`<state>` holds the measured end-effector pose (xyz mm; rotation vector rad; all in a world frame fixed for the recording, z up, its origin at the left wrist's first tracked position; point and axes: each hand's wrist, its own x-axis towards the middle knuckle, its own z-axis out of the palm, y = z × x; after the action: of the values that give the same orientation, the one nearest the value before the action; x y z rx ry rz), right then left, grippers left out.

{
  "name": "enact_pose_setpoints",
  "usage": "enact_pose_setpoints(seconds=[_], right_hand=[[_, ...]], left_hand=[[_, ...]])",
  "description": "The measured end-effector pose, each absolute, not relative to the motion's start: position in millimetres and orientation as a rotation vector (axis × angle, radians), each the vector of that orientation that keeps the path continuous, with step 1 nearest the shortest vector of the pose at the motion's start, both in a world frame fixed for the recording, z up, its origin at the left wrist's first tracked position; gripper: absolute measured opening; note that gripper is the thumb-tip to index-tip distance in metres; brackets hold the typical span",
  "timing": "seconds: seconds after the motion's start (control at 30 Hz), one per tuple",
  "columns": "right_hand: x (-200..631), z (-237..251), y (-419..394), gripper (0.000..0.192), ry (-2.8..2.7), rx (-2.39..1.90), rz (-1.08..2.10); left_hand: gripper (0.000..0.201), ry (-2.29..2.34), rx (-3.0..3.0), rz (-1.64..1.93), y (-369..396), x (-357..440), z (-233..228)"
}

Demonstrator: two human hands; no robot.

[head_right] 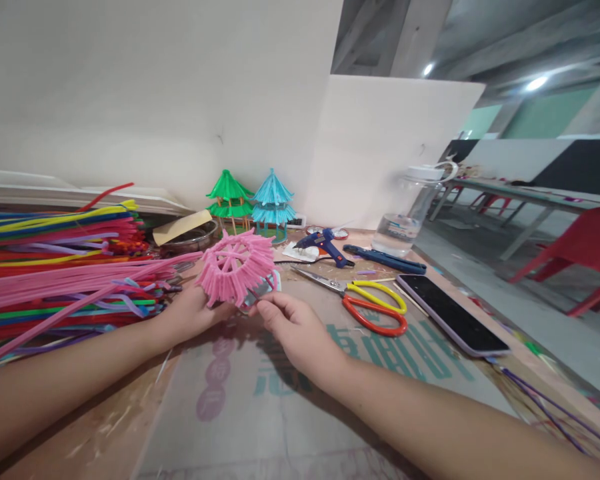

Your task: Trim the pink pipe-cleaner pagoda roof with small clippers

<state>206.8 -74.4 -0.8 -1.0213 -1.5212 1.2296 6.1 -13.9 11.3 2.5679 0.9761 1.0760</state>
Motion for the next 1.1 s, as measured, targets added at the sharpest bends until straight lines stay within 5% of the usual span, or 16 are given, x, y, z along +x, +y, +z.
enact_pose_setpoints(seconds=[1.1], right_hand=[[206.8,-4.2,-71.2,0.059,-1.400,-0.871,1.270]], left_hand=[[0.048,0.972,2.632,0.986,-6.6,-2.0,1.8]])
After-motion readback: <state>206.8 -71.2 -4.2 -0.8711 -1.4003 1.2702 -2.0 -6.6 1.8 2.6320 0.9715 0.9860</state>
